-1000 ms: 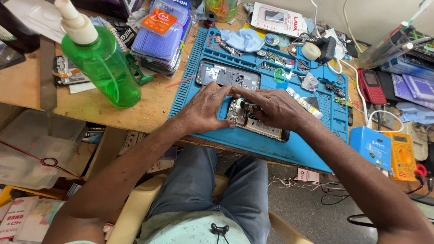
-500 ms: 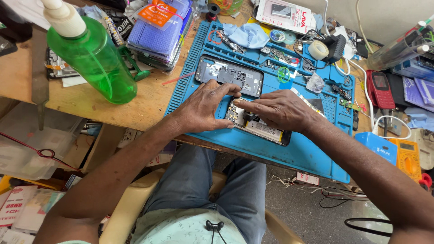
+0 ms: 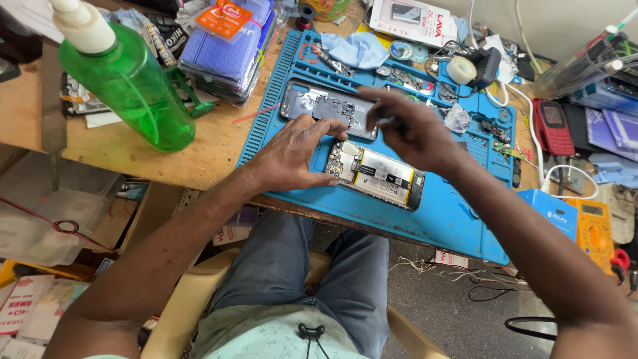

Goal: The person disassembles a smartphone, removes the back cover and internal components, and uses a screwdriver and tweezers to manipulate the battery and connectors. They then handle a second phone, removing its back cover and battery.

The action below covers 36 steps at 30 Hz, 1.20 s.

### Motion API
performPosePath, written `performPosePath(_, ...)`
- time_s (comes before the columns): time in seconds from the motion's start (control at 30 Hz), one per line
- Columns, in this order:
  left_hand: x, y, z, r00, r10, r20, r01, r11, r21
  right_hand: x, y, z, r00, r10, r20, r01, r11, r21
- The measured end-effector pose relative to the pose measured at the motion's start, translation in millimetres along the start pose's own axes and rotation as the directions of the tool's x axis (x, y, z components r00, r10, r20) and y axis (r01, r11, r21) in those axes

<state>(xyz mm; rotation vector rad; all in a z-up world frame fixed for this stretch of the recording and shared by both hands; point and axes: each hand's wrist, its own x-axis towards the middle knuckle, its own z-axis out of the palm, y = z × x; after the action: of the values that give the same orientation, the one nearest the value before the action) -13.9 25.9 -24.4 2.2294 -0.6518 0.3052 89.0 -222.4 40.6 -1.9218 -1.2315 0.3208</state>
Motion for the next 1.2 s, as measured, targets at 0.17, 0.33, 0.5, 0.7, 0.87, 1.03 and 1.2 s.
performPosePath(0.17, -2.2, 3.5, 1.1, 0.999, -0.018, 0.033, 0.016, 0.998, 0.061, -33.8, -13.4, 0.9, 0.984, 0.113, -0.135, -0.16, 0.897, -0.413)
performPosePath(0.33, -3.2, 4.8, 2.4, 1.0, -0.016, 0.024, 0.014, 0.996, 0.089, -43.9, -9.2, 21.9, 0.996, -0.019, -0.085, -0.03, 0.837, -0.546)
performPosePath(0.5, -2.6, 6.4, 1.1, 0.999, -0.029, 0.02, 0.027, 0.996, 0.081, -25.0, -4.0, 29.7, 1.0, 0.027, -0.013, -0.029, 0.788, -0.614)
performPosePath(0.7, -3.4, 4.1, 2.3, 0.999, -0.031, 0.025, 0.029, 0.997, 0.071, -22.0, -2.4, 32.4, 0.998, -0.06, 0.035, 0.069, 0.789, -0.611)
performPosePath(0.87, -3.7, 4.2, 2.3, 0.999, -0.025, 0.027, 0.024, 0.998, 0.065, -14.7, -6.3, 37.1, 0.966, 0.176, -0.19, -0.246, 0.856, -0.456)
performPosePath(1.03, -3.5, 1.8, 2.8, 0.999, -0.044, 0.033, 0.042, 0.997, 0.061, -25.9, -21.6, 31.4, 0.999, 0.034, -0.008, -0.034, 0.906, -0.421)
performPosePath(1.2, -2.0, 0.8, 4.8, 0.996, -0.074, 0.043, 0.072, 0.996, 0.055, -23.0, -21.7, 25.5, 0.97, -0.051, 0.239, 0.174, 0.832, -0.527)
